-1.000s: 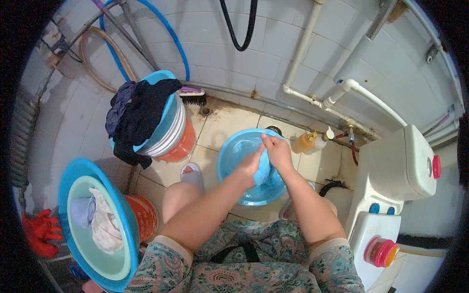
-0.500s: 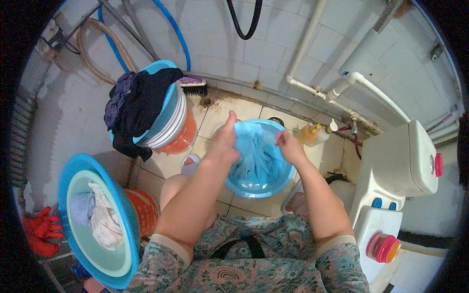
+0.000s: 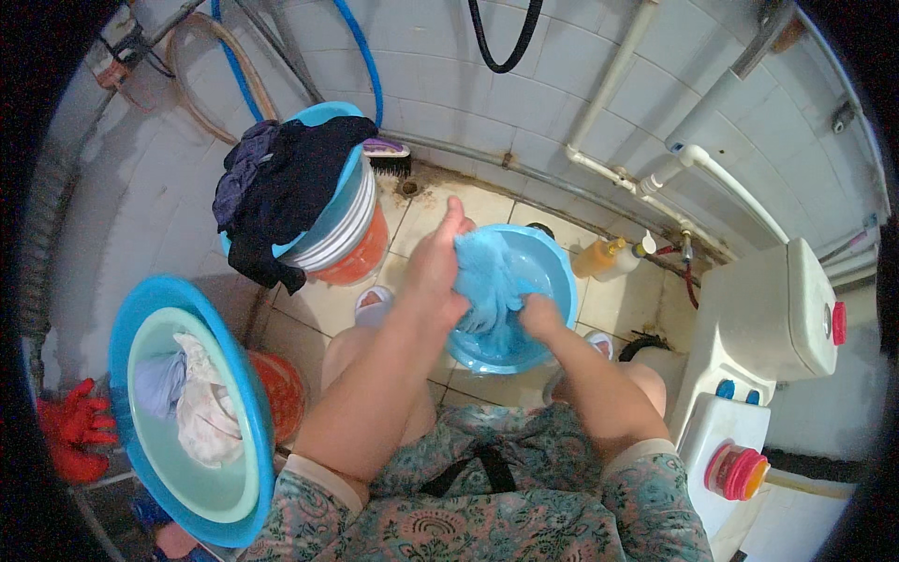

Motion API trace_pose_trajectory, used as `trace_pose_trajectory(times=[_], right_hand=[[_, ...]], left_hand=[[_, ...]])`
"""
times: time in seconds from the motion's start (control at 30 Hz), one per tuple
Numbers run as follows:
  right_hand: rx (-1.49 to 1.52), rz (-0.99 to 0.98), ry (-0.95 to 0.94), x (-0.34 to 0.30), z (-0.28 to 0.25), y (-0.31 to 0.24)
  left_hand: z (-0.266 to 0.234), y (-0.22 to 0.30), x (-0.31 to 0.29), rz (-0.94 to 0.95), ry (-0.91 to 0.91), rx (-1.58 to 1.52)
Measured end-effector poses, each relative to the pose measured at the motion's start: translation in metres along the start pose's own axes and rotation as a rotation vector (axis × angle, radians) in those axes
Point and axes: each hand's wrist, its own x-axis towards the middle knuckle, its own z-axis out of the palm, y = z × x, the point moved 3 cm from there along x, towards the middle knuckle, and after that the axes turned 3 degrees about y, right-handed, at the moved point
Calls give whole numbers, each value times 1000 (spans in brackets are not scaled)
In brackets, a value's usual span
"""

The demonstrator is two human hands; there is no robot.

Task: The person sits on the floor and washes a light blue cloth by hand in a blue basin filled with water. They apply liquid detergent from a yellow bottle to the cloth, scrub it thoroughly, and rinse it in the basin.

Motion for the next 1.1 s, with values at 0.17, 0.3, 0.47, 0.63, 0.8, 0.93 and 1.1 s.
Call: trace_pose_trajectory(times=[0.17, 0.3, 0.47, 0.63, 0.8, 0.93, 1.1], right_hand=[[441, 4, 408, -23, -65, -13], [1055, -198, 532, -53, -107, -29], [1206, -215, 601, -85, -148, -44], [1110, -62, 475, -66, -139, -27], [986, 55, 455, -50, -121, -12], [924, 38, 515, -53, -132, 2], [913, 34, 519, -58, -140, 7]], left_hand=[[-15, 20, 18, 160, 14, 7], [-11, 21, 23, 171, -61, -3], [-3, 22, 24, 349, -192, 357], [-12, -18, 44, 442, -169, 989], [-15, -58, 36, 556, -195, 1825], [-15, -61, 33, 315, -239, 2139], [-30, -67, 39, 25, -239, 2279]])
